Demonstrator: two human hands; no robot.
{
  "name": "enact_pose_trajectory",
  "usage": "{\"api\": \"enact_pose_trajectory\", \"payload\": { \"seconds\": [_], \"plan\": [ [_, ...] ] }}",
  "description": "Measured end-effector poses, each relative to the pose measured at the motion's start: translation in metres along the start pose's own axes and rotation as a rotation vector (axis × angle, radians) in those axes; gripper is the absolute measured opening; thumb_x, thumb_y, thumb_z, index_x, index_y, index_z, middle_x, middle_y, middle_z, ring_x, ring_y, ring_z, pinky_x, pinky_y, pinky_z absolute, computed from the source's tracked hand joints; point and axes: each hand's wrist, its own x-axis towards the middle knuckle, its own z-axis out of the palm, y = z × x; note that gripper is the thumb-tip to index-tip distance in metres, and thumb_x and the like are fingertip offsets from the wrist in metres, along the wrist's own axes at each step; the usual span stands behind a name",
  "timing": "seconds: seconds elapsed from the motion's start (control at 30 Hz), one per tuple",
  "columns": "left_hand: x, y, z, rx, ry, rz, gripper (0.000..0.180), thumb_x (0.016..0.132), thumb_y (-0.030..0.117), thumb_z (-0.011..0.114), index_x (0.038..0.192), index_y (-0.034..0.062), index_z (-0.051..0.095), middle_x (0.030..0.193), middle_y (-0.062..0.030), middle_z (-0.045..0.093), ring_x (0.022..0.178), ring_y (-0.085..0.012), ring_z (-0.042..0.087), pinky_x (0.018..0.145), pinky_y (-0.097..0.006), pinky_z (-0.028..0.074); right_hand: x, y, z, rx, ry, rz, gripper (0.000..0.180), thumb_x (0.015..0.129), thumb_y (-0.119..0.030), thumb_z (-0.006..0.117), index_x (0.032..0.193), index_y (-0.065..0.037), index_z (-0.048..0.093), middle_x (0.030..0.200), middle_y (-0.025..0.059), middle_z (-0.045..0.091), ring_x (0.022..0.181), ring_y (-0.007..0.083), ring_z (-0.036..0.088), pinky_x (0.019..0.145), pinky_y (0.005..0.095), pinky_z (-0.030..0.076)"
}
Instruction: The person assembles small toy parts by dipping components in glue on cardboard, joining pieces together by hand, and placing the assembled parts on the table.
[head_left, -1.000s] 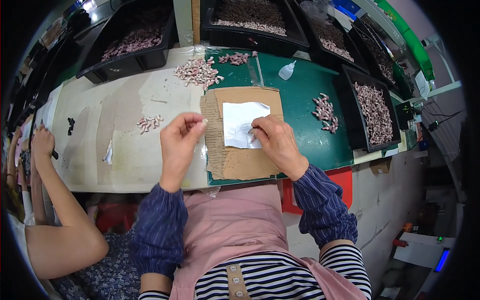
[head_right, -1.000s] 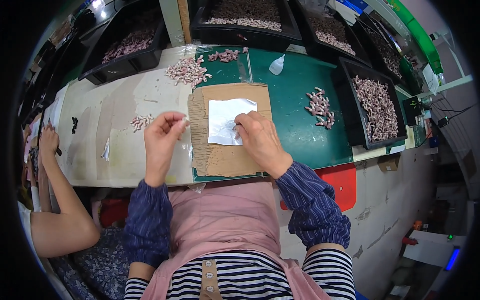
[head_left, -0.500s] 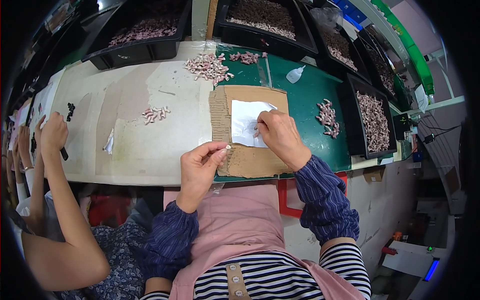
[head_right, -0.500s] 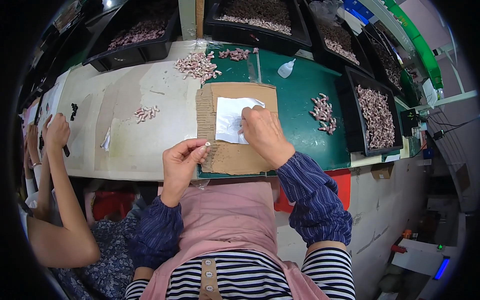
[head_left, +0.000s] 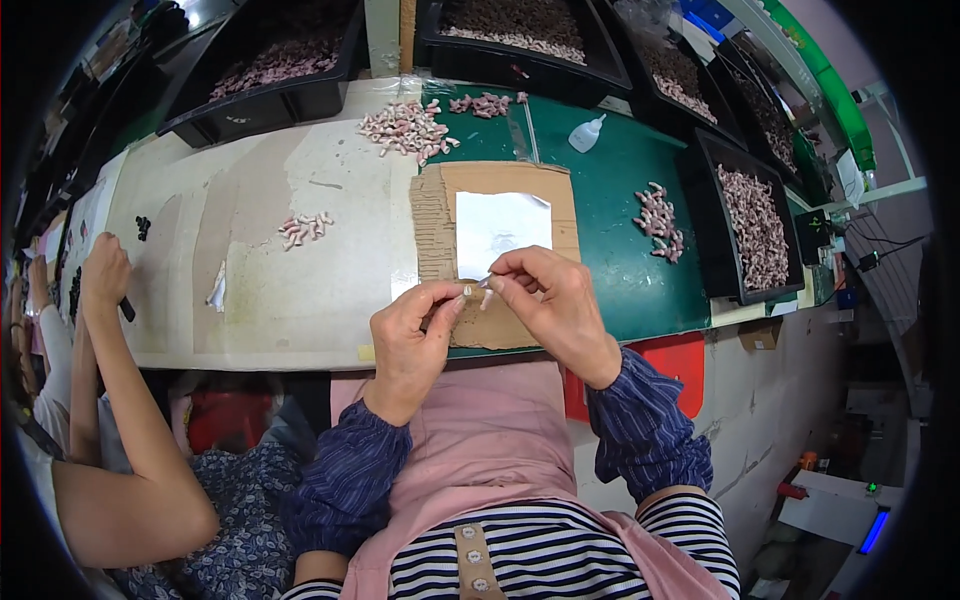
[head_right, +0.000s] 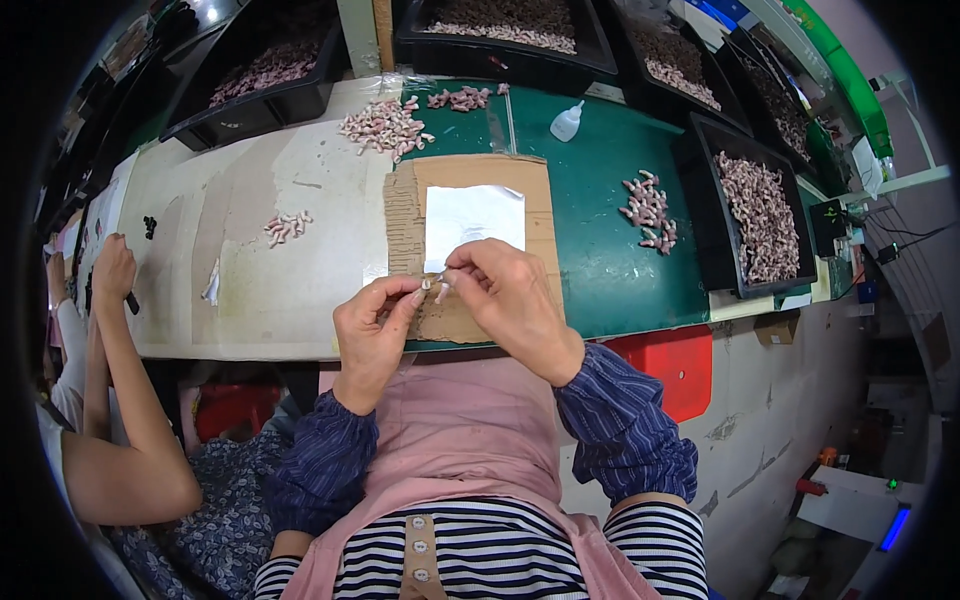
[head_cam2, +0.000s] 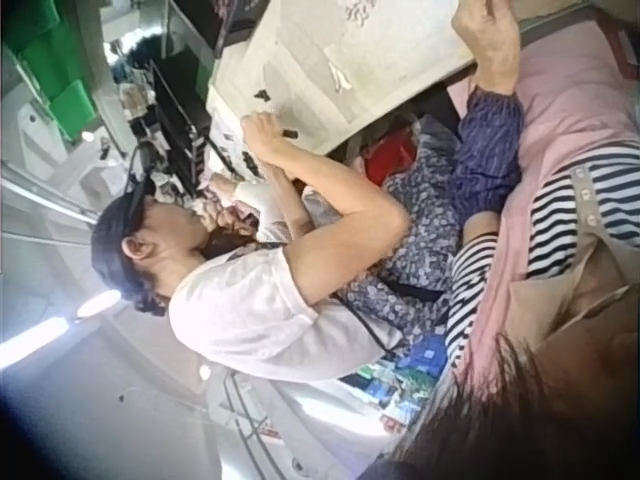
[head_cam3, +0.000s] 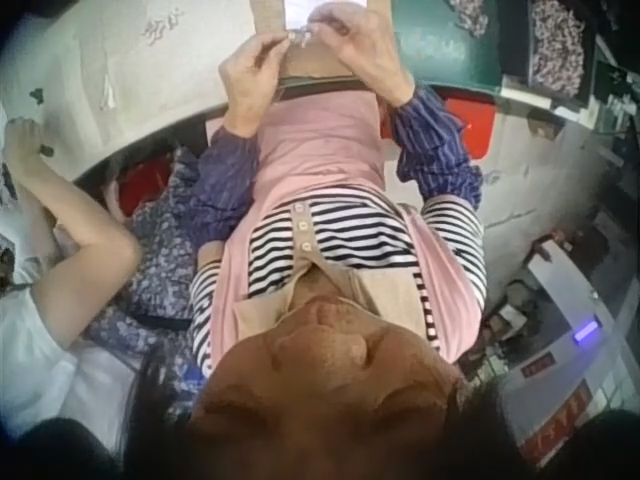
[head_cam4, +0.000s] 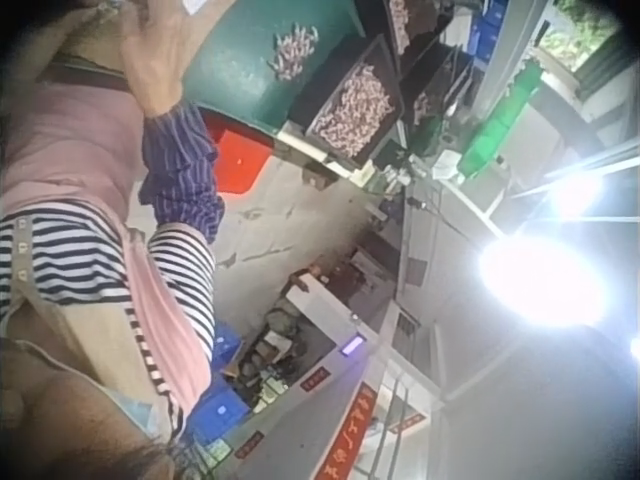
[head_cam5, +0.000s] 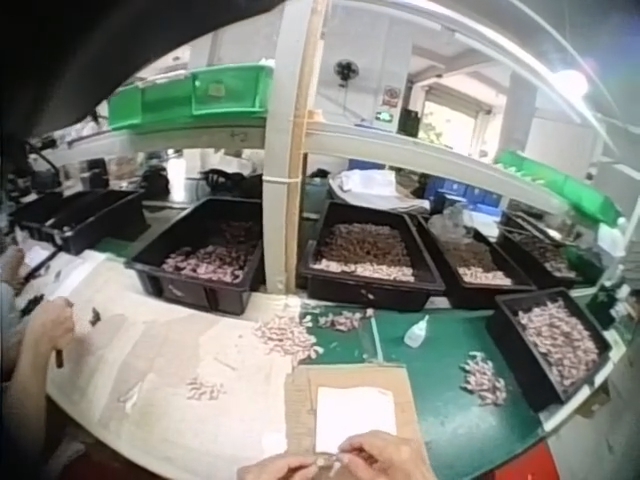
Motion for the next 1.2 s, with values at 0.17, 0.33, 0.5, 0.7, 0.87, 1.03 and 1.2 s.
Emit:
{"api": "enact_pose_trajectory", "payload": {
  "seconds": [0.17,0.33,0.5,0.7,0.87,1.03,1.2],
  "plan": [
    [-0.001,0.002,0.004,0.065,0.004,0.111,0.016,0.085,-0.006,0.073,0.099,0.0001,0.072,0.092,-0.0132,0.074,0.078,-0.0222,0.072,0.067,-0.031,0.056,-0.007,0.003,0.005,0.012,-0.004,-0.019,0.013,0.09,-0.002,0.072,0.101,0.004,0.071,0.089,0.0115,0.073,0.077,0.0156,0.07,0.069,0.0288,0.056],
    [-0.001,0.005,0.004,0.211,0.013,0.292,0.02,0.08,-0.009,0.072,0.098,0.0007,0.07,0.091,-0.0152,0.073,0.081,-0.0304,0.071,0.068,-0.036,0.057,-0.015,0.006,0.011,0.065,0.024,-0.003,0.014,0.09,-0.001,0.073,0.102,0.004,0.071,0.091,0.0119,0.072,0.078,0.0158,0.07,0.069,0.0289,0.056],
    [-0.006,0.001,0.007,0.201,0.002,0.408,0.021,0.078,-0.013,0.069,0.095,-0.0006,0.068,0.092,-0.0194,0.071,0.081,-0.0354,0.069,0.071,-0.039,0.057,-0.024,0.007,0.014,0.097,0.044,-0.005,0.013,0.089,0.002,0.071,0.103,0.003,0.07,0.092,0.0118,0.071,0.08,0.0158,0.07,0.069,0.0293,0.056],
    [-0.01,0.004,0.006,0.229,-0.04,0.443,0.021,0.079,-0.013,0.068,0.095,0.0001,0.068,0.093,-0.0201,0.071,0.081,-0.0377,0.068,0.069,-0.042,0.055,-0.033,0.021,0.022,-0.044,0.151,-0.198,0.011,0.091,0.002,0.066,0.102,0.004,0.066,0.087,0.0157,0.066,0.071,0.0256,0.069,0.065,0.0323,0.056],
    [-0.003,0.009,0.004,0.237,-0.185,0.402,0.018,0.082,-0.009,0.069,0.098,-0.001,0.068,0.092,-0.0181,0.071,0.08,-0.0354,0.068,0.07,-0.039,0.055,-0.045,0.037,0.003,0.373,0.058,0.058,0.011,0.091,0.002,0.068,0.102,0.003,0.068,0.091,0.0102,0.069,0.078,0.0164,0.07,0.069,0.0289,0.056],
    [0.004,-0.004,-0.011,0.195,-0.053,0.176,0.01,0.094,-0.001,0.068,0.103,-0.0015,0.07,0.093,-0.0128,0.072,0.081,-0.0206,0.068,0.072,-0.031,0.054,-0.026,0.092,-0.084,-0.248,0.55,-0.088,0.013,0.088,0.006,0.068,0.099,0.001,0.067,0.093,0.0101,0.069,0.081,0.0184,0.07,0.071,0.0291,0.055],
    [0.011,-0.008,-0.01,0.197,-0.017,0.177,0.011,0.094,-0.002,0.066,0.105,-0.0015,0.07,0.093,-0.0126,0.071,0.081,-0.0205,0.068,0.073,-0.03,0.054,-0.021,0.154,-0.115,-0.652,0.612,-0.212,0.012,0.087,0.005,0.065,0.096,-0.002,0.062,0.099,0.0135,0.064,0.086,0.0332,0.065,0.073,0.0391,0.054]
  ]
}}
